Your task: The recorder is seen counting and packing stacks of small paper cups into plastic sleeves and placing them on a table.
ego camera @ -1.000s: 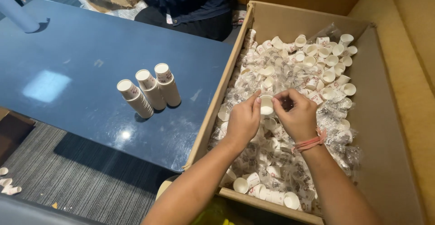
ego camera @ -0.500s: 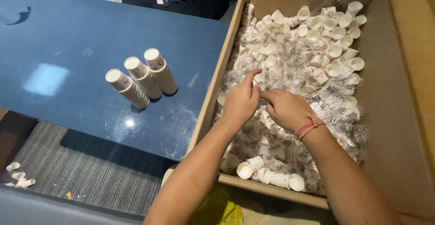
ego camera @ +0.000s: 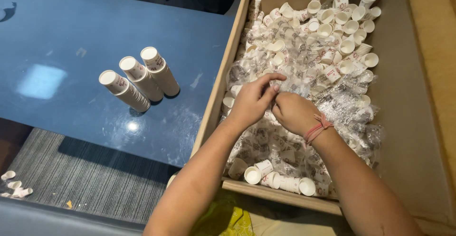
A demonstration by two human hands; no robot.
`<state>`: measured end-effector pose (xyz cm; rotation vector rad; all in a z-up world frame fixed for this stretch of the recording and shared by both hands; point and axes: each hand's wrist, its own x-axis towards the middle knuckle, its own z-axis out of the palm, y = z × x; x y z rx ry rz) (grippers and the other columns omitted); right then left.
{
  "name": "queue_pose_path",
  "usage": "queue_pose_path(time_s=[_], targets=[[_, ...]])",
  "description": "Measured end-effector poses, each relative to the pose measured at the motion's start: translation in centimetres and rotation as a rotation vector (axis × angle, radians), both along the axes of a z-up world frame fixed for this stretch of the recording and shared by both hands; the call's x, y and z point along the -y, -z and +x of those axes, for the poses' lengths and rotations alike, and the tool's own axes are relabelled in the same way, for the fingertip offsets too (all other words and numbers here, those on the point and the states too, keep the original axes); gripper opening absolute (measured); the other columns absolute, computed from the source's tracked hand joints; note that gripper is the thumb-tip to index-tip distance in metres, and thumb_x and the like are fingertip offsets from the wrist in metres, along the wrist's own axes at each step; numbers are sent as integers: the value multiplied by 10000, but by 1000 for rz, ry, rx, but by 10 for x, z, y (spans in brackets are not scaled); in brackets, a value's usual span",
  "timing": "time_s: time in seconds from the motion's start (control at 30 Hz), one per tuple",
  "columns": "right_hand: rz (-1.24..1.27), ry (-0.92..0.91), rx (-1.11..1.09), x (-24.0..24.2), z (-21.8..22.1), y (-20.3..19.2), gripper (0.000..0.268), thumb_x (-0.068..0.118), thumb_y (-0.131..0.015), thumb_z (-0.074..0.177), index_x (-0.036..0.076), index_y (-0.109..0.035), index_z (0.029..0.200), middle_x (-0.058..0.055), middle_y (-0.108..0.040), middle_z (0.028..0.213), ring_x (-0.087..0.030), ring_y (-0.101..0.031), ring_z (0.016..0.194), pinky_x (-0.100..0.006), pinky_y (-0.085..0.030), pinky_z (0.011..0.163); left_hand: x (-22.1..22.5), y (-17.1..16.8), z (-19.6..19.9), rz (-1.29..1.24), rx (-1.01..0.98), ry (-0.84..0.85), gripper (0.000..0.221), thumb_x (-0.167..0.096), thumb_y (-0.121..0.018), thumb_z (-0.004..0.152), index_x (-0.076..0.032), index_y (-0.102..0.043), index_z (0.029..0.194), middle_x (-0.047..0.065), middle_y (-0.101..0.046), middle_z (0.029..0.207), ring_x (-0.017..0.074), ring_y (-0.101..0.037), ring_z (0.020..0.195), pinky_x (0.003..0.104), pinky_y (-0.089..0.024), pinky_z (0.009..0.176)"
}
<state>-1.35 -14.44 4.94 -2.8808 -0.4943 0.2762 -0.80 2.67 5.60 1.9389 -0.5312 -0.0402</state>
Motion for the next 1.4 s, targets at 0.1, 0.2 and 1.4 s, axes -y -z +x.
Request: queue_pose_path(time_s=[0.1, 0.2, 1.4], targets=[[470, -77, 218, 3, 4, -11, 286, 118, -530, 922, 26, -641, 1169, -195, -703, 901, -373, -673, 814, -490, -525, 714, -6, 4, 10, -202, -27, -71, 313, -206, -599, 1035, -130, -657, 1332, 30, -687, 782, 140, -642, 725, 307, -516, 686], [695, 142, 86, 7, 2, -13, 257, 84, -481, 952, 83, -627, 1163, -89, -626, 754, -193, -573, 627, -363, -456, 602, -6, 20, 13, -366, 36, -100, 352, -228, -618, 1050, -97, -615, 1376, 0, -689, 885, 95, -651, 845, 281, -529, 790], [1495, 91, 42, 15, 2, -34, 257, 41, -654, 993, 76, -599, 1242, -13, -697, 1100, -72, -645, 998, -243, -560, 907, 3, 27, 14, -402, -4, 70, 742, -366, -737, 947, -59, -361, 1508, 153, -641, 1288, 219, -629, 1229, 365, -479, 1099]])
